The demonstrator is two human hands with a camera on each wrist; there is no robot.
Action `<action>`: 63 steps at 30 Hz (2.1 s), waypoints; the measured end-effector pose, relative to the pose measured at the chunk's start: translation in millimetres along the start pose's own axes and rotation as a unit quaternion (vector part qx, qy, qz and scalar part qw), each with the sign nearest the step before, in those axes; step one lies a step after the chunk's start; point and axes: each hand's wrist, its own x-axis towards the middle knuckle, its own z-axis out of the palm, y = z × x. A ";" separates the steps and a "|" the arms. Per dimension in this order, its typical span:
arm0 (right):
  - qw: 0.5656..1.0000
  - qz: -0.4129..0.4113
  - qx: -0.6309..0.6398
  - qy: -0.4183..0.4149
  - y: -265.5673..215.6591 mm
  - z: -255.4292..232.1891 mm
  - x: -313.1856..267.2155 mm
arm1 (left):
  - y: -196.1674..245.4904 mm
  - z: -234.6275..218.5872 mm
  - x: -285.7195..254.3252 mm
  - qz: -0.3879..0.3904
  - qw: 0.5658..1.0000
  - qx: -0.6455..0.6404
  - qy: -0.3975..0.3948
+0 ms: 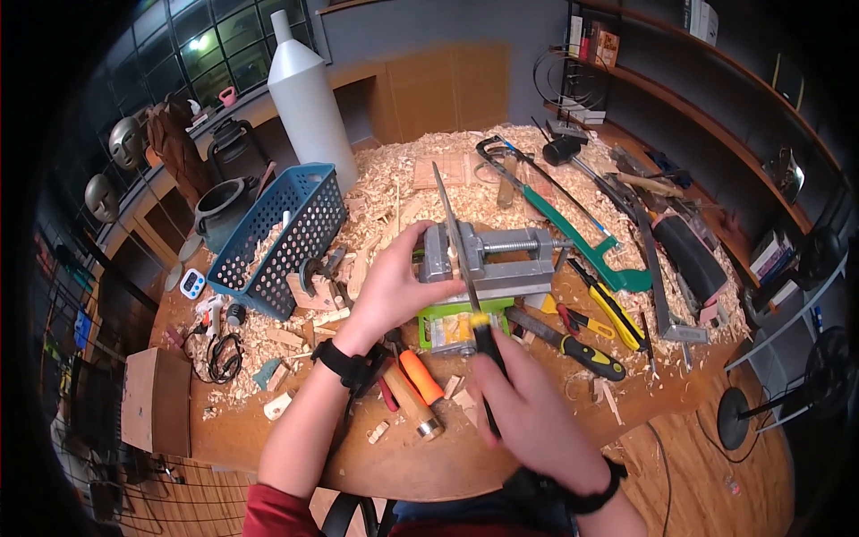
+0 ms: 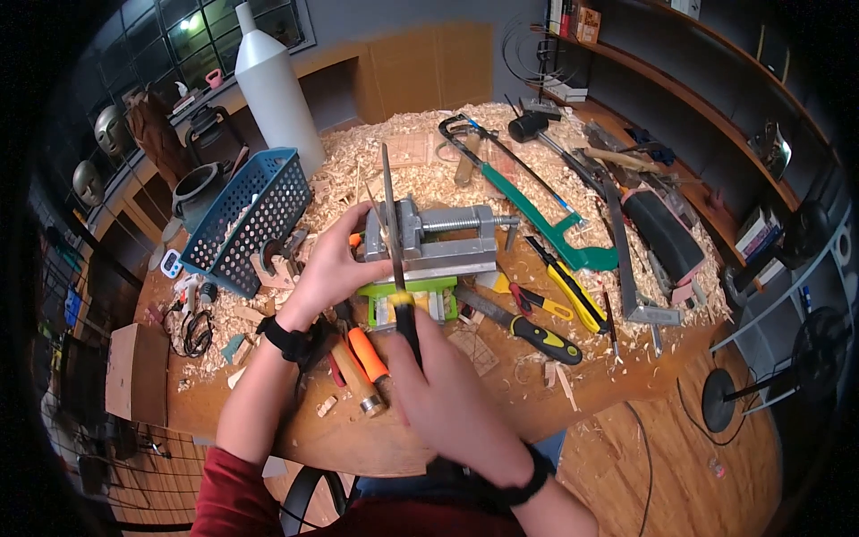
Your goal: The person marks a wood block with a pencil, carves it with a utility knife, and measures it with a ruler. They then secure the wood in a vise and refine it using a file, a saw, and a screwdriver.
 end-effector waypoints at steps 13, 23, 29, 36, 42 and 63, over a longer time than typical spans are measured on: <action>0.971 -0.087 0.099 0.197 4.4 -23.1 -50.4 | 22.3 23.0 4.7 -0.041 0.989 0.121 0.080; 0.930 -0.182 0.063 0.314 15.1 -87.2 -81.0 | 63.6 -9.4 -18.2 -0.060 0.988 0.132 -0.053; 0.959 -0.120 0.138 0.218 38.3 -84.6 -76.5 | 30.3 -15.4 52.7 0.220 0.933 0.061 -0.277; 0.970 -0.068 0.133 0.192 33.9 -76.1 -69.8 | 33.9 -14.4 37.0 0.214 0.934 0.103 -0.267; 0.972 -0.074 0.137 0.175 43.2 -76.2 -64.7 | 35.8 -13.4 39.1 0.207 0.949 0.101 -0.216; 0.970 -0.062 0.156 0.174 59.7 -76.1 -60.4 | 73.2 28.9 13.6 -0.062 0.937 0.338 0.058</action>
